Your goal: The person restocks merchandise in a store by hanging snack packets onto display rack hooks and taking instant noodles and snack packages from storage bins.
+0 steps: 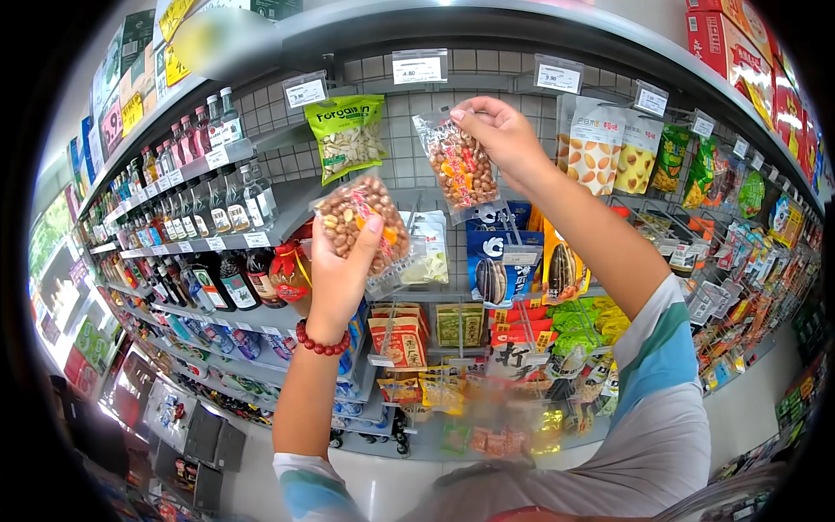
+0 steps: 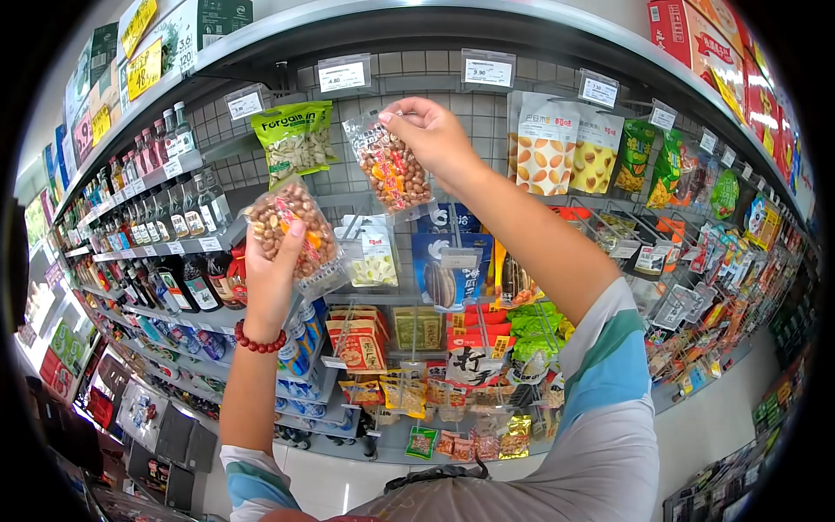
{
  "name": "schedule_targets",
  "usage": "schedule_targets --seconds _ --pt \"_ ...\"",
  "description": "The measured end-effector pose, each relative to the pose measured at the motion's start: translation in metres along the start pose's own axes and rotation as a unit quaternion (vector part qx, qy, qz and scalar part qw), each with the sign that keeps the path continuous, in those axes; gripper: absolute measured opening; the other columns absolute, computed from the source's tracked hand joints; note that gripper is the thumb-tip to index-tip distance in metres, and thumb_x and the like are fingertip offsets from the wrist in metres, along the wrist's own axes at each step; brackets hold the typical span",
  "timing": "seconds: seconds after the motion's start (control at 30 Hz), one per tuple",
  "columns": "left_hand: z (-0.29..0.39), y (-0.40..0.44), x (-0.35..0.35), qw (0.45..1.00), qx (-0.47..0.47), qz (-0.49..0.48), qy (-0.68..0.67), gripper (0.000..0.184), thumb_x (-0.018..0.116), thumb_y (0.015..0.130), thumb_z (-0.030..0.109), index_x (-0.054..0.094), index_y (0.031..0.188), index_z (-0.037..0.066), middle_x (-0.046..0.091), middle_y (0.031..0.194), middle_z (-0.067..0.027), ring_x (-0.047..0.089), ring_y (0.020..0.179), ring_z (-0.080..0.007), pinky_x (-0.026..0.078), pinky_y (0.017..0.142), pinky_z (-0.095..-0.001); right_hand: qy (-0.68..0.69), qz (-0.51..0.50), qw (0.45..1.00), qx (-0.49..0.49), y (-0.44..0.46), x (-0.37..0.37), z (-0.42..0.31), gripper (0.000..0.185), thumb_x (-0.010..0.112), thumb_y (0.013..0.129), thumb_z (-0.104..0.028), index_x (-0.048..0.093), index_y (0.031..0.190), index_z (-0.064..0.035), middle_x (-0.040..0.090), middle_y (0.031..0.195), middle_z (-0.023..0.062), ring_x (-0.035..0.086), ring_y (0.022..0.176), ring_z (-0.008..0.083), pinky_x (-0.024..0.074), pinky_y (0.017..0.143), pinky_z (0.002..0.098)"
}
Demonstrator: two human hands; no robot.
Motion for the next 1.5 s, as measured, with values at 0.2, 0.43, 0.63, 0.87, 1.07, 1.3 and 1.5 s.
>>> schedule_targets --seconds 0.2,0.43,0.63,0.87,1.07,1.3,1.5 --pt "0.003 -0.009 -0.003 0.998 -0.041 -0.042 -0.003 0.046 0.069 0.095 0.016 0.045 0.131 0.001 0.063 0.12 -0.0074 0.063 0.106 -0.0126 0.052 0.091 -0.029 -0.001 0.0 1.0 -0.003 0.0 0.002 0.003 0.018 0.067 0.095 -0.015 0.061 0.108 -0.0036 0.071 0.097 0.0066 0.067 0.086 0.0095 0.0544 0.077 0.0241" --pt "-0.023 -0.026 0.006 0.955 -0.186 -0.23 -0.033 0.052 0.069 0.095 0.019 0.046 0.136 -0.001 0.062 0.128 -0.0095 0.061 0.113 -0.0148 0.05 0.098 -0.0313 0.052 0.015 0.998 0.008 -0.014 0.022 -0.004 0.018 0.067 0.095 -0.016 0.056 0.105 -0.0047 0.069 0.092 0.007 0.065 0.083 0.0096 0.0523 0.073 0.0249" --pt "-0.033 -0.034 0.036 0.954 -0.005 -0.287 0.091 0.059 0.067 0.096 0.018 0.041 0.146 -0.001 0.045 0.149 -0.0105 0.047 0.132 -0.0164 0.039 0.108 -0.0324 0.124 0.063 0.99 -0.03 -0.036 0.029 0.001 0.02 0.064 0.098 -0.018 0.05 0.106 -0.007 0.066 0.094 0.007 0.063 0.083 0.0108 0.0514 0.072 0.0266" --pt "-0.034 -0.03 0.028 0.997 0.0 -0.003 -0.08 0.058 0.065 0.097 0.017 0.039 0.145 -0.004 0.059 0.13 -0.0108 0.058 0.116 -0.015 0.047 0.101 -0.0302 0.14 0.012 0.99 0.019 -0.07 0.003 -0.005 0.02 0.061 0.099 -0.016 0.042 0.106 -0.0108 0.063 0.099 0.0054 0.063 0.091 0.0133 0.0537 0.088 0.0346" --pt "0.008 -0.024 0.034 0.999 0.045 -0.025 -0.005 0.059 0.07 0.094 0.016 0.042 0.142 -0.005 0.06 0.129 -0.0104 0.059 0.115 -0.0148 0.049 0.097 -0.0294 -0.105 -0.098 0.989 0.042 -0.087 -0.021 -0.009 0.046 0.07 0.093 -0.02 0.039 0.124 -0.0083 0.057 0.127 0.0201 0.057 0.12 0.027 0.0467 0.102 0.0426" --pt "0.035 -0.008 0.045 0.99 0.068 -0.107 0.06 0.057 0.074 0.091 0.014 0.048 0.136 -0.008 0.057 0.133 -0.0121 0.058 0.118 -0.0173 0.048 0.099 -0.0305 -0.635 -0.014 0.716 -0.29 -0.089 -0.004 -0.074 0.079 0.079 0.079 -0.042 0.04 0.143 -0.0153 0.027 0.15 0.0312 0.028 0.141 0.0471 0.0335 0.112 0.0503" --pt "0.04 -0.004 0.052 0.927 0.16 -0.19 0.282 0.034 0.077 0.085 0.008 0.065 0.115 -0.002 0.063 0.127 -0.0156 0.06 0.116 -0.022 0.048 0.097 -0.0342 -0.52 -0.259 0.763 -0.283 -0.083 0.007 -0.069 0.05 0.073 0.083 -0.025 0.052 0.127 -0.013 0.06 0.118 0.0211 0.062 0.109 0.036 0.0498 0.09 0.0437"
Point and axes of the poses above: each hand's wrist, its own y-axis towards the middle knuckle, its own x-axis out of the palm, z = x × y, the point moved 1 cm from there along y, towards the middle knuckle
